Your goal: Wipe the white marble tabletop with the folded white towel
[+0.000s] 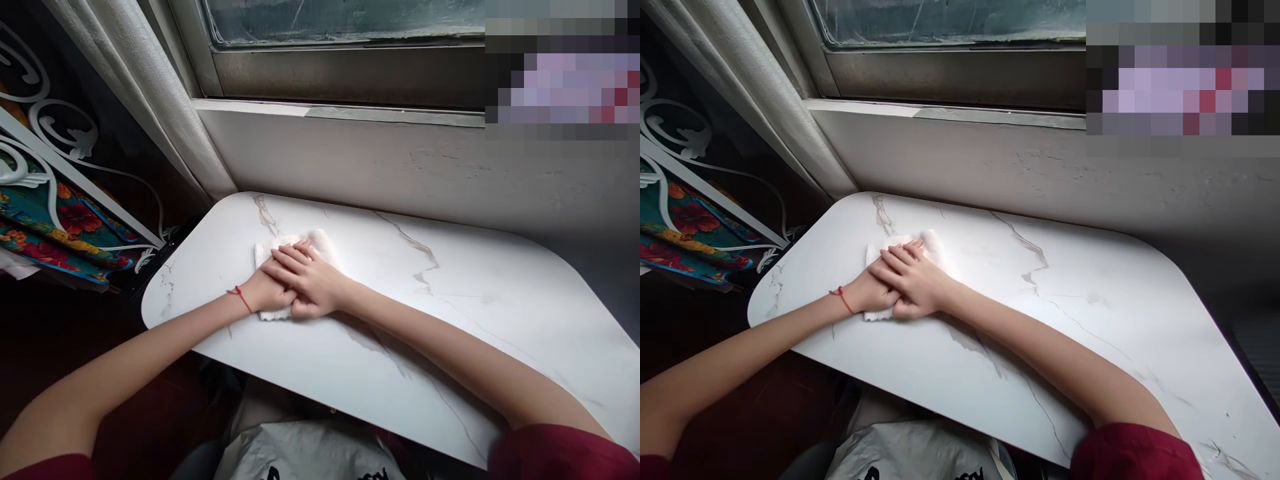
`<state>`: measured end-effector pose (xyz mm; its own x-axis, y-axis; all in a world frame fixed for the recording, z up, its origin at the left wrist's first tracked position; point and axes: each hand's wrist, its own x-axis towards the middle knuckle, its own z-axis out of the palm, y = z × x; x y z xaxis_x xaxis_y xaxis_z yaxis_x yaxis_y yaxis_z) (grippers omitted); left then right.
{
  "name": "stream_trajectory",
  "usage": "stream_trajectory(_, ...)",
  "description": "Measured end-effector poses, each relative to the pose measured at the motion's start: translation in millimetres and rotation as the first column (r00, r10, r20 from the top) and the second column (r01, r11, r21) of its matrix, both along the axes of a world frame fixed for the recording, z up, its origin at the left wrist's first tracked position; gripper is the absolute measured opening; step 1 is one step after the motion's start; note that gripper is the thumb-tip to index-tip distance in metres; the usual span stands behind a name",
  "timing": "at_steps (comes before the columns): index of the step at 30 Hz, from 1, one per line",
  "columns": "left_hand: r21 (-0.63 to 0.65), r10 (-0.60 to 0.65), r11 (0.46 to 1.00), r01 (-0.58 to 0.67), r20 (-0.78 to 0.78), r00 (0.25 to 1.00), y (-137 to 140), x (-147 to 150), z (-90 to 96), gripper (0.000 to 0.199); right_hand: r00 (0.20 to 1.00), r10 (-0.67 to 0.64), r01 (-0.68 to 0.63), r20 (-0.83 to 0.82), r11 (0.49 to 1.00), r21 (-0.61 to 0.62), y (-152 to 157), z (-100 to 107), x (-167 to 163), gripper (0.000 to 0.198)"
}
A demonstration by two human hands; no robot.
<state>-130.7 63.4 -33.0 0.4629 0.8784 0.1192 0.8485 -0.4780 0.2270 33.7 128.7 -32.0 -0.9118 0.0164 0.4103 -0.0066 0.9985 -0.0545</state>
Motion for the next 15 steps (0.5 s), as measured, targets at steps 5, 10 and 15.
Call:
stream_trajectory(5, 0.010, -0.051, 0.999, 0.050, 0.071, 0.996, 71.0, 6.2, 0.8, 0.066, 0.994, -0.112, 0.112, 0.010, 0.994, -0.018, 52.5, 1.2, 12.4, 0.073)
stream_trajectory(10, 0.028, -0.070, 0.997, 0.067, 0.106, 0.992, 121.3, 23.7, 0.8, 0.056, 0.984, -0.172, 0.174, 0.041, 0.984, -0.049, 93.8, 3.4, 33.1, 0.073)
stream_trajectory(15, 0.028, -0.030, 0.999, 0.028, 0.085, 0.996, 151.3, 41.9, 4.4, 0.056, 0.969, -0.249, 0.248, -0.001, 0.966, -0.074, 118.5, 2.9, 50.5, 0.067)
